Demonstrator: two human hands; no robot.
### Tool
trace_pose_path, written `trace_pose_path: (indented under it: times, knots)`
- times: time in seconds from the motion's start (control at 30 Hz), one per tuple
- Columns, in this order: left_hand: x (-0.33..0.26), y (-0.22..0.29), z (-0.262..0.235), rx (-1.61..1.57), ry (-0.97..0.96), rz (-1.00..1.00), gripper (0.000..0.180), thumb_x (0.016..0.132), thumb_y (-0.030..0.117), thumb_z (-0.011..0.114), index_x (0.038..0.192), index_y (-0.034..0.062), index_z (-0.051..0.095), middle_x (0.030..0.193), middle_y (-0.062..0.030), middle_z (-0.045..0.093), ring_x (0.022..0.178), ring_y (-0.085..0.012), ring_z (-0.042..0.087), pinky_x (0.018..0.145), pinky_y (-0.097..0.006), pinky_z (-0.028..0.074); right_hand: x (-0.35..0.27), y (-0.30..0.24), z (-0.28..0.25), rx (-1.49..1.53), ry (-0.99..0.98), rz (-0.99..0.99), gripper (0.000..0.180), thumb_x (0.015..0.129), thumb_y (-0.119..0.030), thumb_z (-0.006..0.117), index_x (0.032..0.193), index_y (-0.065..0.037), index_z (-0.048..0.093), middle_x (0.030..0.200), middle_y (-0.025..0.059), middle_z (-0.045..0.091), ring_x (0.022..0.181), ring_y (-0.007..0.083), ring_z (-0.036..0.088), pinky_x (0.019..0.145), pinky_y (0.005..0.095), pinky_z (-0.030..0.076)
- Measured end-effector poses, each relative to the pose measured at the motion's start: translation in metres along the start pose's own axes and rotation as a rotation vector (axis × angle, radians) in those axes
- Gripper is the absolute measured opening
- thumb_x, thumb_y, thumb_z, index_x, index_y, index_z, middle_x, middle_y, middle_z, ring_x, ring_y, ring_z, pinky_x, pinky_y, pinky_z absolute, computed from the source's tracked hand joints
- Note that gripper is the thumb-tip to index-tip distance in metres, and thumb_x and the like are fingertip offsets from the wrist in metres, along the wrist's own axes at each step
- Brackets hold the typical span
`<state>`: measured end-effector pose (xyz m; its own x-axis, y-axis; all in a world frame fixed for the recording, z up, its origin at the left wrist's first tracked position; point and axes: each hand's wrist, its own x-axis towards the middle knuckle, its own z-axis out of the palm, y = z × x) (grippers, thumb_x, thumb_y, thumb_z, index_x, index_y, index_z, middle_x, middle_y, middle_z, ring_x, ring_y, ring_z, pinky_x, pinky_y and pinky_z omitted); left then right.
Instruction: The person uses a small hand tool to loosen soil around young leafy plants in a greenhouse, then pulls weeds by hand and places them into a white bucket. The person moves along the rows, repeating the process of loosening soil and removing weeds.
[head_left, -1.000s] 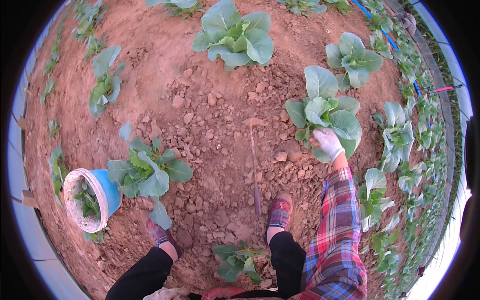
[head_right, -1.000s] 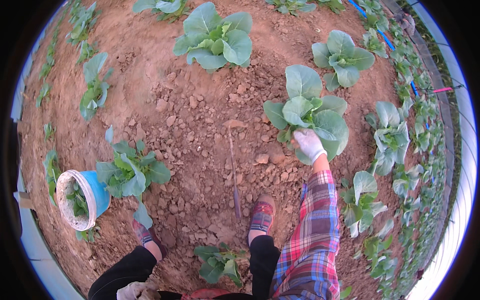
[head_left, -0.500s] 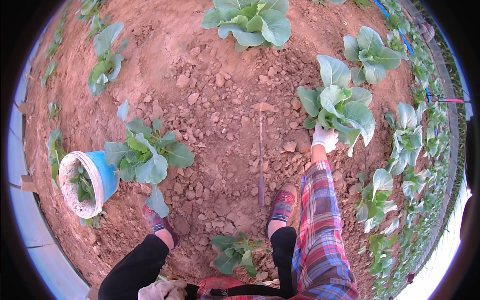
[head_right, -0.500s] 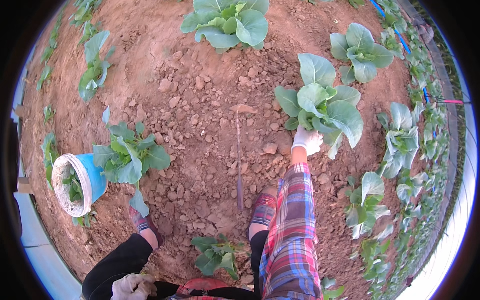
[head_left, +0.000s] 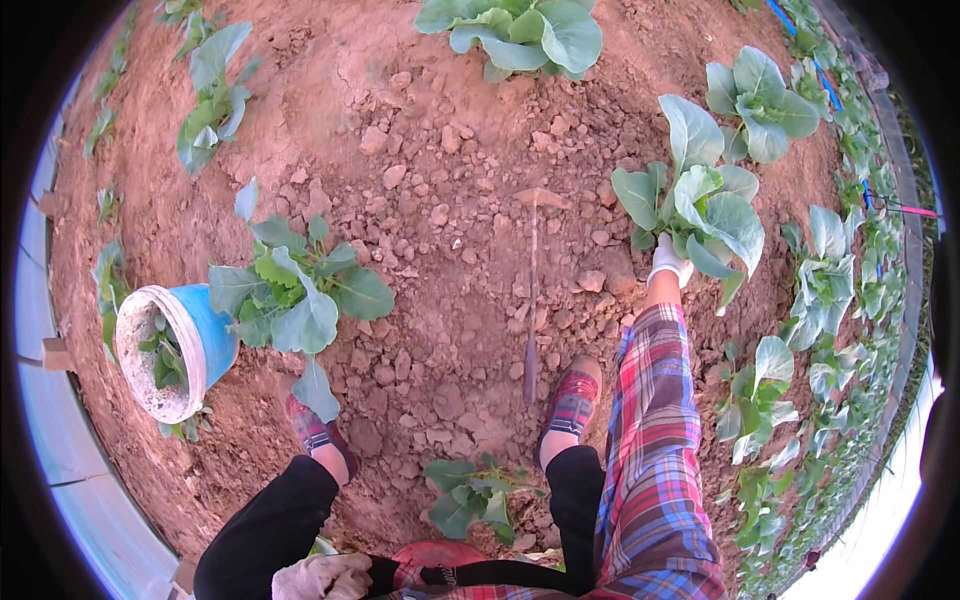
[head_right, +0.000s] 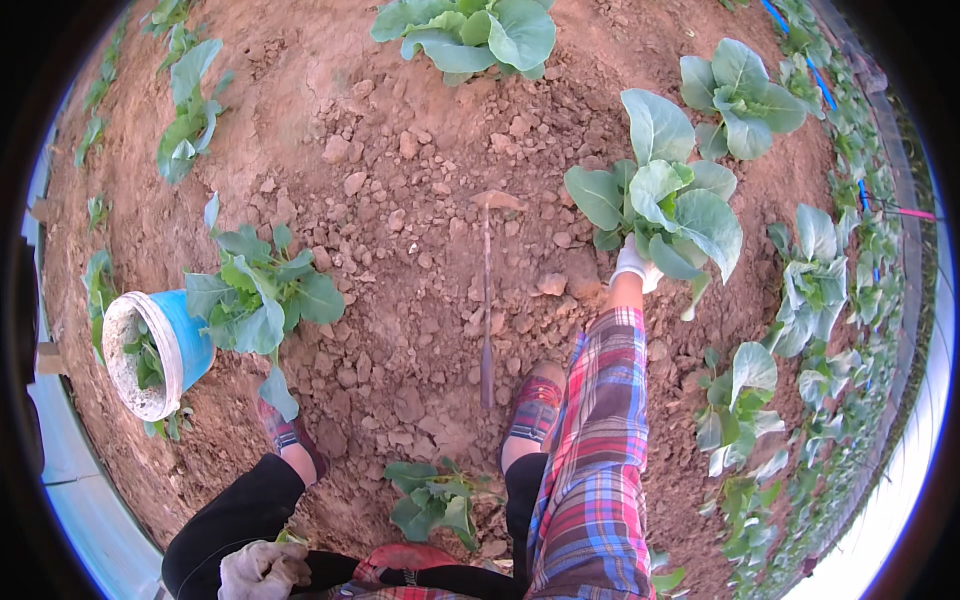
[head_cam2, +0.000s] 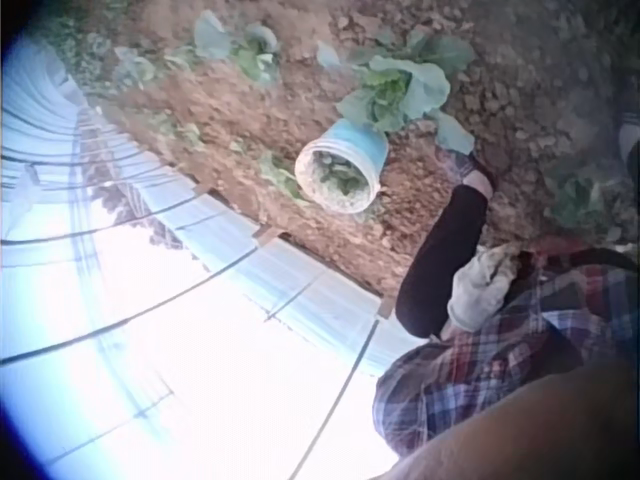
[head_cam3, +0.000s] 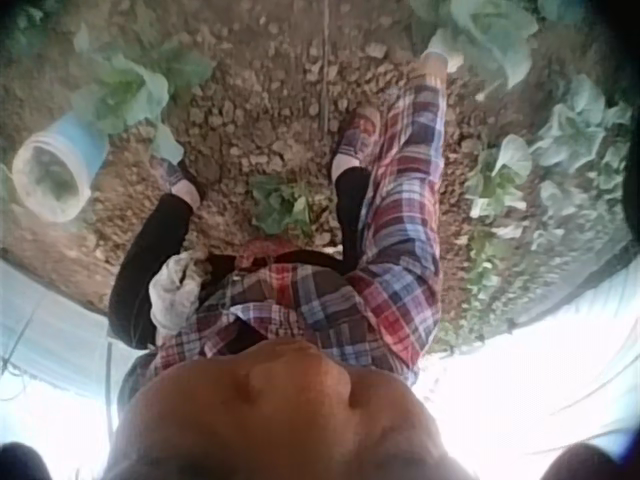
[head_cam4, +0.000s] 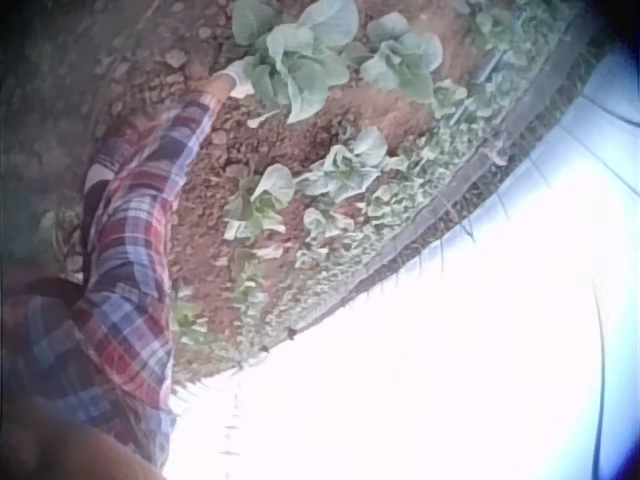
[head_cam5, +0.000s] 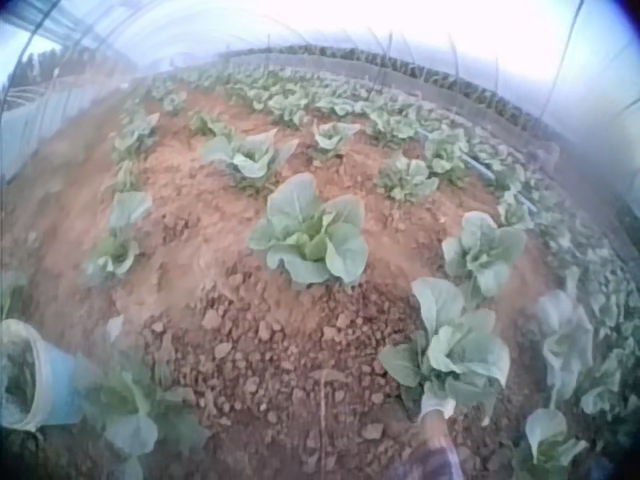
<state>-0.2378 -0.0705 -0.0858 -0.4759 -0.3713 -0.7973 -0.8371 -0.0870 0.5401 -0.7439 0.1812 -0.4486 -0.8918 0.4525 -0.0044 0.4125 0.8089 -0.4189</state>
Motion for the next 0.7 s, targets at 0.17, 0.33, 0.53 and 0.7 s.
trace_pose_path:
  times: [0.17,0.33,0.53,0.7]
  knots:
    - [0.004,0.011,-0.003,0.108,0.004,0.092,0.020,0.084,-0.002,0.055,0.102,0.0002,0.062,0.084,-0.0037,0.062,0.073,-0.0085,0.057,0.067,-0.021,0.046,0.005,-0.012,-0.006,-0.214,-0.183,0.152,0.072,0.068,-0.059,0.064,0.124,-0.015,0.054,0.123,0.0070,0.056,0.117,0.0270,0.049,0.094,0.0425,0.044]
    - [0.003,0.014,-0.002,0.069,-0.011,0.061,0.021,0.083,-0.002,0.054,0.103,0.0002,0.062,0.084,-0.0043,0.062,0.074,-0.0097,0.057,0.067,-0.022,0.046,-0.010,-0.016,-0.006,-0.200,-0.096,0.042,0.076,0.067,-0.051,0.072,0.127,-0.009,0.052,0.131,0.0089,0.052,0.120,0.0240,0.047,0.099,0.0342,0.039]
    - [0.003,0.013,0.001,0.059,-0.018,0.054,0.018,0.084,-0.002,0.056,0.101,-0.0001,0.062,0.084,-0.0046,0.062,0.072,-0.0103,0.057,0.067,-0.023,0.047,0.029,0.017,0.013,-0.094,-0.172,-0.108,0.069,0.073,-0.042,0.070,0.126,-0.004,0.051,0.131,0.0078,0.052,0.117,0.0199,0.050,0.097,0.0287,0.038]
    - [0.005,0.017,0.005,0.107,-0.012,0.088,0.017,0.085,-0.002,0.055,0.099,0.0011,0.063,0.084,-0.0047,0.063,0.072,-0.0108,0.058,0.066,-0.023,0.047,0.032,0.013,0.006,-0.226,-0.273,-0.055,0.082,0.066,-0.056,0.069,0.134,-0.019,0.045,0.135,0.0080,0.048,0.125,0.0264,0.042,0.100,0.0384,0.038]
